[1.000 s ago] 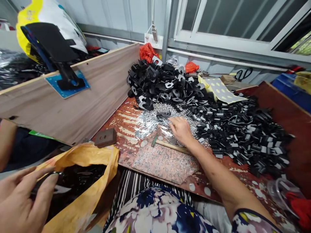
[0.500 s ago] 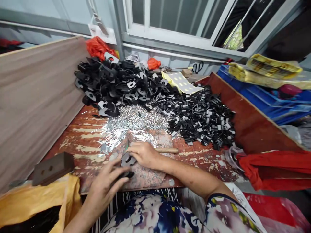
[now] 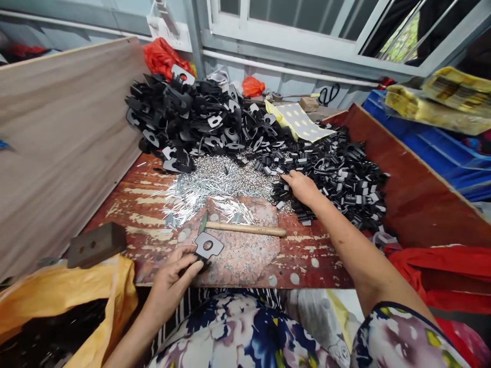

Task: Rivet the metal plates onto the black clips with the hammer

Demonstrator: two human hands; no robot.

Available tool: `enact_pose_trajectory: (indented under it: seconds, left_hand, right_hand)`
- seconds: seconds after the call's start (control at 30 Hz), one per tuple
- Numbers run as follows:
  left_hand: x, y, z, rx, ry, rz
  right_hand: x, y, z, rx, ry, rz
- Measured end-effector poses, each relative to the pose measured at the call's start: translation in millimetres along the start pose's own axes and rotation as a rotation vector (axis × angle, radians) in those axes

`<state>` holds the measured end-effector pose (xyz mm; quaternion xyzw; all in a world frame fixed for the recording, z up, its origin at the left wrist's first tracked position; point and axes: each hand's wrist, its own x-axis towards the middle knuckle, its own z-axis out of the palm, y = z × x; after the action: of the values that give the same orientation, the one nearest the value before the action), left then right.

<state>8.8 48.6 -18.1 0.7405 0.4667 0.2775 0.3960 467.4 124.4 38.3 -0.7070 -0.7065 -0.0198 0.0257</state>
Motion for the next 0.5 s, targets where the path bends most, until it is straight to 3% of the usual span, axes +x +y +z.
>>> enact_pose_trajectory:
  seconds: [0.13,0.27,0.33,0.4,0.43,0.5]
  left_hand:
    - [0.2,2.1,-0.5,-0.095,0.021,-0.068]
    - [0.3,8.7,-2.3,-0.246,0.074,-0.17]
    - [0.1,15.8,-2.3,-0.392,0.149,-0.301]
    - [1.0,26.7,-1.1,-0.584,0.156,-0.458]
    - [2.0,33.0,0.0,-0.677,0.126,-0.522]
    - [4.9,45.4,2.5,-0.808,0.034,-0.588]
  right_hand:
    - [-7.5,5.5,2.7,-0.019,0.053,0.105]
    - [-19.5,5.9,-6.8,0.041,0.231,0.264]
    - [-32.7,-12.4,-10.7,0.379,0.37,0.31]
    - [-51.4,-47.9,-10.2,0.918,0.423,0.27]
    - [-62.0,-70.2,-8.2,1.123,0.359,0.209]
    - [-83.7,-116.6,-1.3,1.257,0.193,0.075]
